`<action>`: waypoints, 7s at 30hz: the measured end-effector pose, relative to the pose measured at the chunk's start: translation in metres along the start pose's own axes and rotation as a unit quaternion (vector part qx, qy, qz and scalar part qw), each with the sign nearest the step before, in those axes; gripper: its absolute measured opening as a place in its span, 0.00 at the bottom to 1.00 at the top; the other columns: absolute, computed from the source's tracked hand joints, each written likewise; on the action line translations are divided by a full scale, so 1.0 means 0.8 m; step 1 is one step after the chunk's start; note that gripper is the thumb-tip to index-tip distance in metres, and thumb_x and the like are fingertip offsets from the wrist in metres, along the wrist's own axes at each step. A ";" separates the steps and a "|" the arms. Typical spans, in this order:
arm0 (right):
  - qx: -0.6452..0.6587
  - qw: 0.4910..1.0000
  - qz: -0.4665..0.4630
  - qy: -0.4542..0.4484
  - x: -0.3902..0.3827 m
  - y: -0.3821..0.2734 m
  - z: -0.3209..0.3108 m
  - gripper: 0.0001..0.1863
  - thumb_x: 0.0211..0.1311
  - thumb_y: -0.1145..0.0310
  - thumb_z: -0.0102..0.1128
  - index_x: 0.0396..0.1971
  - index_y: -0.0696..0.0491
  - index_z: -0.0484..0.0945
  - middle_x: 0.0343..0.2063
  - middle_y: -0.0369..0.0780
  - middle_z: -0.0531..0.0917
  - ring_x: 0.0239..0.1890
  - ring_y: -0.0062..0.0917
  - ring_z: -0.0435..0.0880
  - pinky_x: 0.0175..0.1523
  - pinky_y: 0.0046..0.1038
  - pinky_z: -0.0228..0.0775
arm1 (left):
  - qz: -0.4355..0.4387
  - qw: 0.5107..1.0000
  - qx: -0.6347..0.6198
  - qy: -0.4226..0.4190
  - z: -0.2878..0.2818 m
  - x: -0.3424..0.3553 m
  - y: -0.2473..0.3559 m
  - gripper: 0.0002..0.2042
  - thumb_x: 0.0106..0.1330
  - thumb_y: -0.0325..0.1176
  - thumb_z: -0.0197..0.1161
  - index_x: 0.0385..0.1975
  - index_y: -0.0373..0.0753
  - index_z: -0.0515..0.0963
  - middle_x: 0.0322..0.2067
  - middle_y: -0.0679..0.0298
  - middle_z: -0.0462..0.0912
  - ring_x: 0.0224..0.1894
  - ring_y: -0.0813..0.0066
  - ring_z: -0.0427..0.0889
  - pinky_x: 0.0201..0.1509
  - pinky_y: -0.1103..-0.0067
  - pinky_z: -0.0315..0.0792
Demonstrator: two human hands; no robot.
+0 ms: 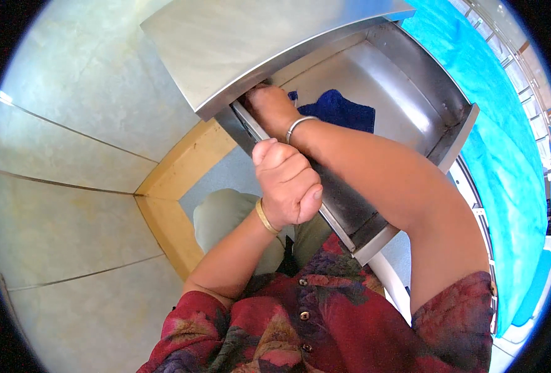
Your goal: The person wipes the inside surfaces of a stainless steel drawer using a blue cloth, moving the cloth across the bottom and sides several times while holding the drawer open.
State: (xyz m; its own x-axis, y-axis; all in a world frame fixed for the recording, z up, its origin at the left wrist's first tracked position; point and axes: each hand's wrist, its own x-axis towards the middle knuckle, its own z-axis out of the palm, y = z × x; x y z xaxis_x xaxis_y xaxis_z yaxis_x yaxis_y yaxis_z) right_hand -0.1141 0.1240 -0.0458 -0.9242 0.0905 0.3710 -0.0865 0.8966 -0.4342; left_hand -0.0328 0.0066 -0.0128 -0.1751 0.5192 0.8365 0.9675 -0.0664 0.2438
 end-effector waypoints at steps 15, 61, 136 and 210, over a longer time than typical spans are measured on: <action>-0.171 0.959 0.227 0.015 0.003 0.090 -0.076 0.12 0.50 0.62 0.54 0.27 0.55 0.81 0.32 0.48 0.81 0.36 0.41 0.80 0.43 0.36 0.72 | -0.024 1.000 0.001 -0.016 -0.001 0.005 0.006 0.09 0.48 0.37 0.49 0.10 0.44 0.66 0.16 0.67 0.66 0.25 0.69 0.67 0.45 0.68 0.56; -0.088 0.975 0.207 0.001 0.001 0.054 -0.039 0.13 0.52 0.62 0.50 0.27 0.55 0.79 0.31 0.49 0.80 0.36 0.42 0.80 0.43 0.39 0.71 | -0.028 0.999 -0.009 0.017 0.003 0.002 0.003 0.07 0.41 0.36 0.53 0.10 0.43 0.68 0.16 0.66 0.67 0.25 0.67 0.68 0.42 0.66 0.57; 0.023 0.980 0.189 0.051 0.009 0.046 -0.050 0.15 0.47 0.57 0.56 0.24 0.55 0.80 0.27 0.48 0.80 0.32 0.41 0.79 0.40 0.34 0.71 | -0.021 1.000 0.014 -0.001 0.005 0.000 0.006 0.13 0.54 0.39 0.44 0.10 0.43 0.65 0.16 0.64 0.68 0.26 0.66 0.68 0.44 0.66 0.55; -0.200 0.948 -0.082 -0.233 -0.003 0.012 -0.083 0.08 0.49 0.68 0.51 0.22 0.54 0.78 0.30 0.45 0.80 0.36 0.38 0.78 0.40 0.38 0.70 | -0.033 0.999 -0.008 0.002 -0.001 -0.002 0.001 0.10 0.45 0.42 0.51 0.09 0.44 0.67 0.16 0.67 0.66 0.24 0.68 0.68 0.42 0.66 0.56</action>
State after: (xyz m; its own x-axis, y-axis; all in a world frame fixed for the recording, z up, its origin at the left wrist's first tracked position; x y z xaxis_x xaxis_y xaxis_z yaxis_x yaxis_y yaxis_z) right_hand -0.0878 0.1615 0.0033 -0.9825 -0.1825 -0.0361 -0.1818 0.9831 -0.0210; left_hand -0.0320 0.0048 -0.0135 -0.2401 0.5191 0.8203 0.9505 -0.0458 0.3072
